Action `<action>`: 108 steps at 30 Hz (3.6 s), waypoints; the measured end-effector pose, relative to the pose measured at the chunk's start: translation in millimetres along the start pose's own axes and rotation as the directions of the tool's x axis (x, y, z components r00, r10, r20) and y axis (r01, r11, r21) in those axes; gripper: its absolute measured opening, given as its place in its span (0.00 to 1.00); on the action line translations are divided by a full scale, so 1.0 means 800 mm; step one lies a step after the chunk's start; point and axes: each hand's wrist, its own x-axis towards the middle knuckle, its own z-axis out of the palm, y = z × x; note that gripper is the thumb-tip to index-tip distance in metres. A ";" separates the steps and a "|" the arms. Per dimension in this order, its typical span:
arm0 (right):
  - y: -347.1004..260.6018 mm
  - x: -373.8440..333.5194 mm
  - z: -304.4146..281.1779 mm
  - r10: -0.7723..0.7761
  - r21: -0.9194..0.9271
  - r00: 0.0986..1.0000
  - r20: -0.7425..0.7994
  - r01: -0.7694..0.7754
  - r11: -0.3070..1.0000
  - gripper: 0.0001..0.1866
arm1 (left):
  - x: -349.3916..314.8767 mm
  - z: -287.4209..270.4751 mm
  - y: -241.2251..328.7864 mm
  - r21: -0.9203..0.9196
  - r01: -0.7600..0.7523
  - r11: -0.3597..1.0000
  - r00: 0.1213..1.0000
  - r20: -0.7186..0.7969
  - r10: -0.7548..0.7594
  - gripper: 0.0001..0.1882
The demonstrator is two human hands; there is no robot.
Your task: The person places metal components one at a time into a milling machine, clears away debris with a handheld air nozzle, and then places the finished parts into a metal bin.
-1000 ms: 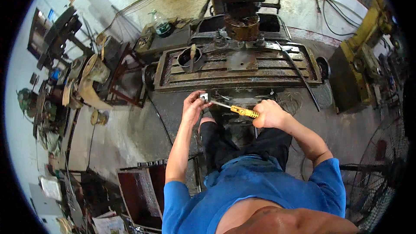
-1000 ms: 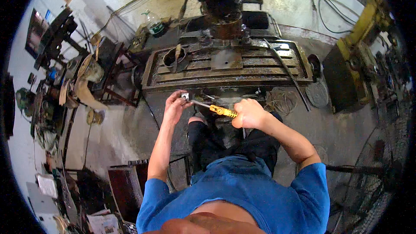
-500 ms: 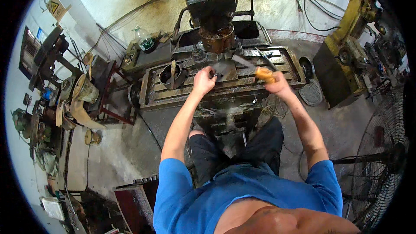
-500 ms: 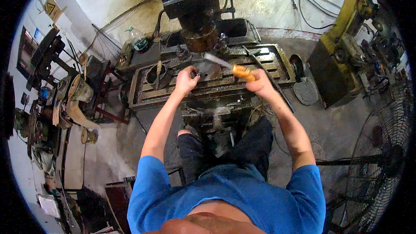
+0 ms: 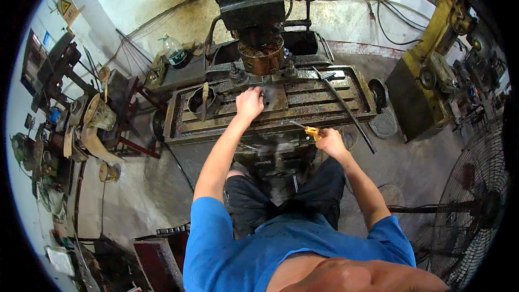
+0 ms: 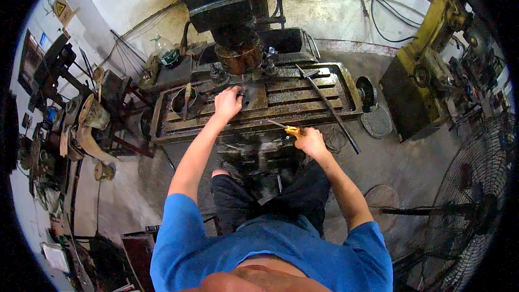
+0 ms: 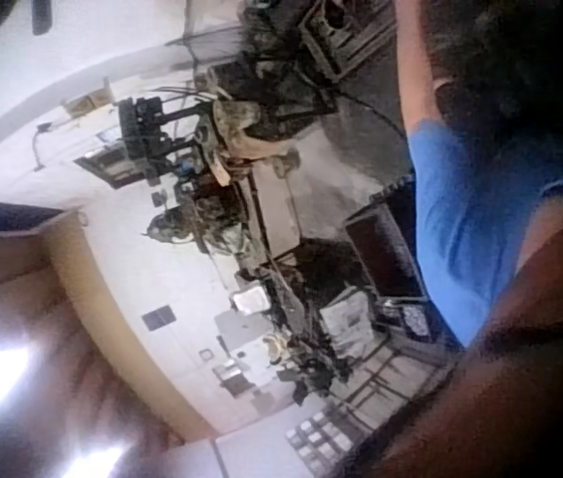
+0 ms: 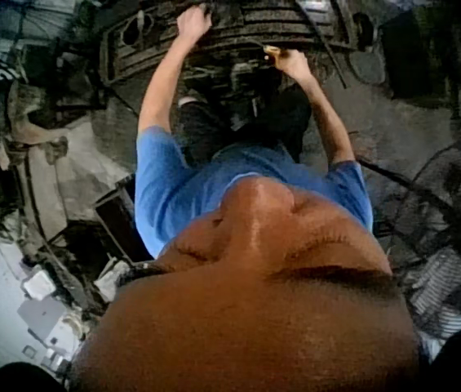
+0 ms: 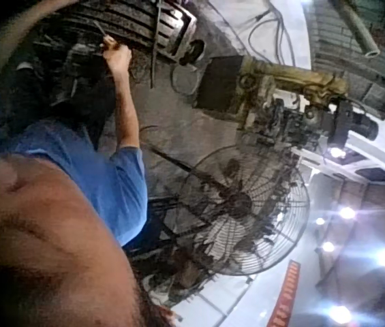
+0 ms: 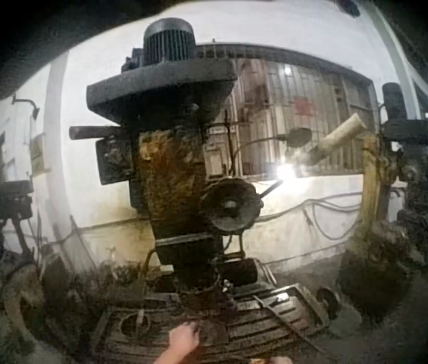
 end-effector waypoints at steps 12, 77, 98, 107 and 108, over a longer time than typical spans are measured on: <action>0.004 -0.039 -0.091 -0.186 0.031 0.981 -0.049 0.188 0.982 0.20 | 0.044 0.041 0.014 0.030 0.237 0.971 0.971 -0.045 -0.235 0.14; -0.124 -0.022 -0.247 -0.445 0.239 0.289 -0.848 0.957 0.166 0.05 | -0.529 -0.355 -0.155 -0.534 0.778 0.332 0.410 0.032 -0.911 0.13; -0.105 -0.012 -0.243 -0.499 0.171 0.246 -0.831 0.966 0.191 0.04 | -0.919 -0.284 -0.072 0.462 0.723 -0.515 -0.572 -0.018 -0.820 0.14; -0.117 -0.016 -0.258 -0.494 0.190 0.248 -0.834 0.968 0.165 0.04 | -0.918 -0.280 -0.073 0.423 0.738 -0.526 -0.583 0.008 -0.812 0.12; -0.118 -0.016 -0.260 -0.495 0.188 0.243 -0.834 0.969 0.159 0.04 | -0.917 -0.280 -0.075 0.422 0.739 -0.525 -0.583 0.010 -0.812 0.11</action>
